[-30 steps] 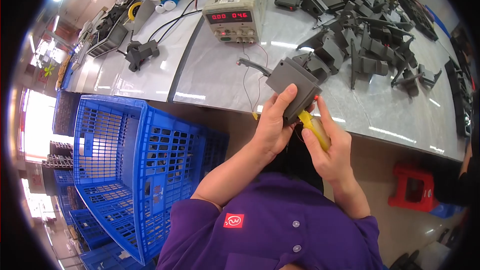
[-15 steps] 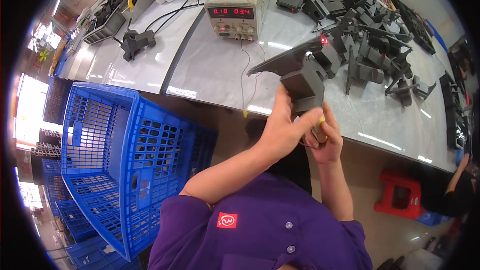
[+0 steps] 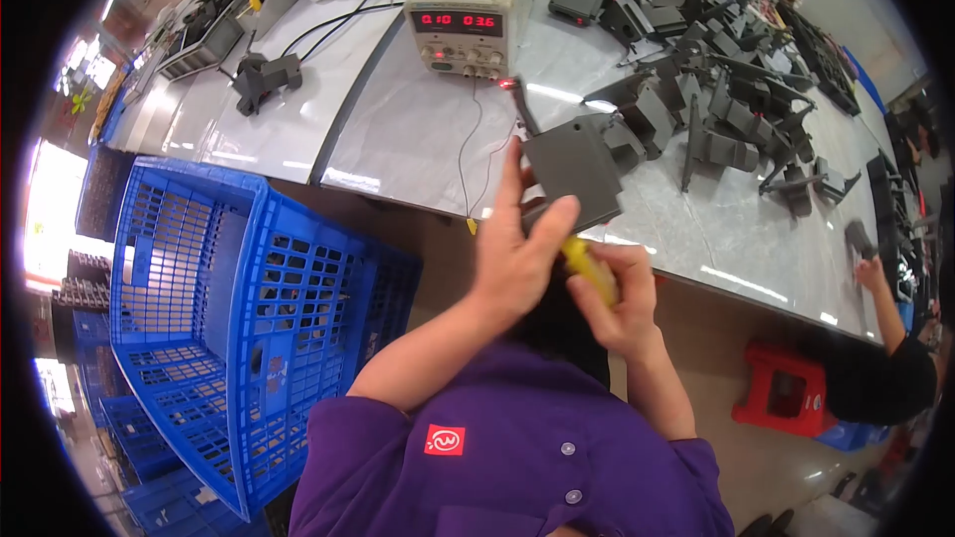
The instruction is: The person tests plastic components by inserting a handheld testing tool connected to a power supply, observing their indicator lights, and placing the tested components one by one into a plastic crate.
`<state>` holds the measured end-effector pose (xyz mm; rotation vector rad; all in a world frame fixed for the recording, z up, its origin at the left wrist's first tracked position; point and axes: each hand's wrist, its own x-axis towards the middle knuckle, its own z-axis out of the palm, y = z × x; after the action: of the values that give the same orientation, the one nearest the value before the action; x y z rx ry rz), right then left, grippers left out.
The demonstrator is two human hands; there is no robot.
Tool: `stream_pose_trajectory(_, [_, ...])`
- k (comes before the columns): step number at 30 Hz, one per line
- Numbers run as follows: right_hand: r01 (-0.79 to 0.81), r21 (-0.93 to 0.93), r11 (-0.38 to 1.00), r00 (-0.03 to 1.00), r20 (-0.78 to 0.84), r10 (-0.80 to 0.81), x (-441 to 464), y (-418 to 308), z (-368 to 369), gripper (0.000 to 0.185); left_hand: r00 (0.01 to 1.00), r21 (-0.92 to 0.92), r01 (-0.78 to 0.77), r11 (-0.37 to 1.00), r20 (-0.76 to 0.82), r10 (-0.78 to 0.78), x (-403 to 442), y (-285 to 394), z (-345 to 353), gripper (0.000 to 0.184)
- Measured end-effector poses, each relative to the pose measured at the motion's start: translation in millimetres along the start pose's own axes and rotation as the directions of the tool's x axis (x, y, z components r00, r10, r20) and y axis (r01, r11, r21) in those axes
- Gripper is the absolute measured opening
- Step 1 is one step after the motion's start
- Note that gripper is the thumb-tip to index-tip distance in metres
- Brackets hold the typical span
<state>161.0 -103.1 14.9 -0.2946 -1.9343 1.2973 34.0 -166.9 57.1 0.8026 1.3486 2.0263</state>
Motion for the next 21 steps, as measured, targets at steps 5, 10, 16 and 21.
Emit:
stream_pose_trajectory(5, [0.043,-0.001,0.999,0.873,0.487,-0.037,22,-39,-10,0.033,0.993,0.013,-0.105,0.994,0.051,0.104,8,56,-94,0.064])
stream_pose_trajectory(10, [-0.043,-0.194,0.98,0.965,-0.263,-0.01,50,2,-27,0.031,0.511,0.765,0.126,0.632,-0.596,0.619,-4,125,-230,0.051])
stream_pose_trajectory(16, [-0.276,-0.388,0.879,0.913,-0.392,0.113,87,20,-11,0.052,0.507,0.461,0.857,-0.233,-0.834,0.216,-60,125,-410,0.057])
stream_pose_trajectory(21, [-0.206,-0.413,0.887,0.934,-0.354,0.052,97,64,-2,0.036,0.692,0.661,0.706,-0.254,-0.567,0.448,-50,102,-367,0.052])
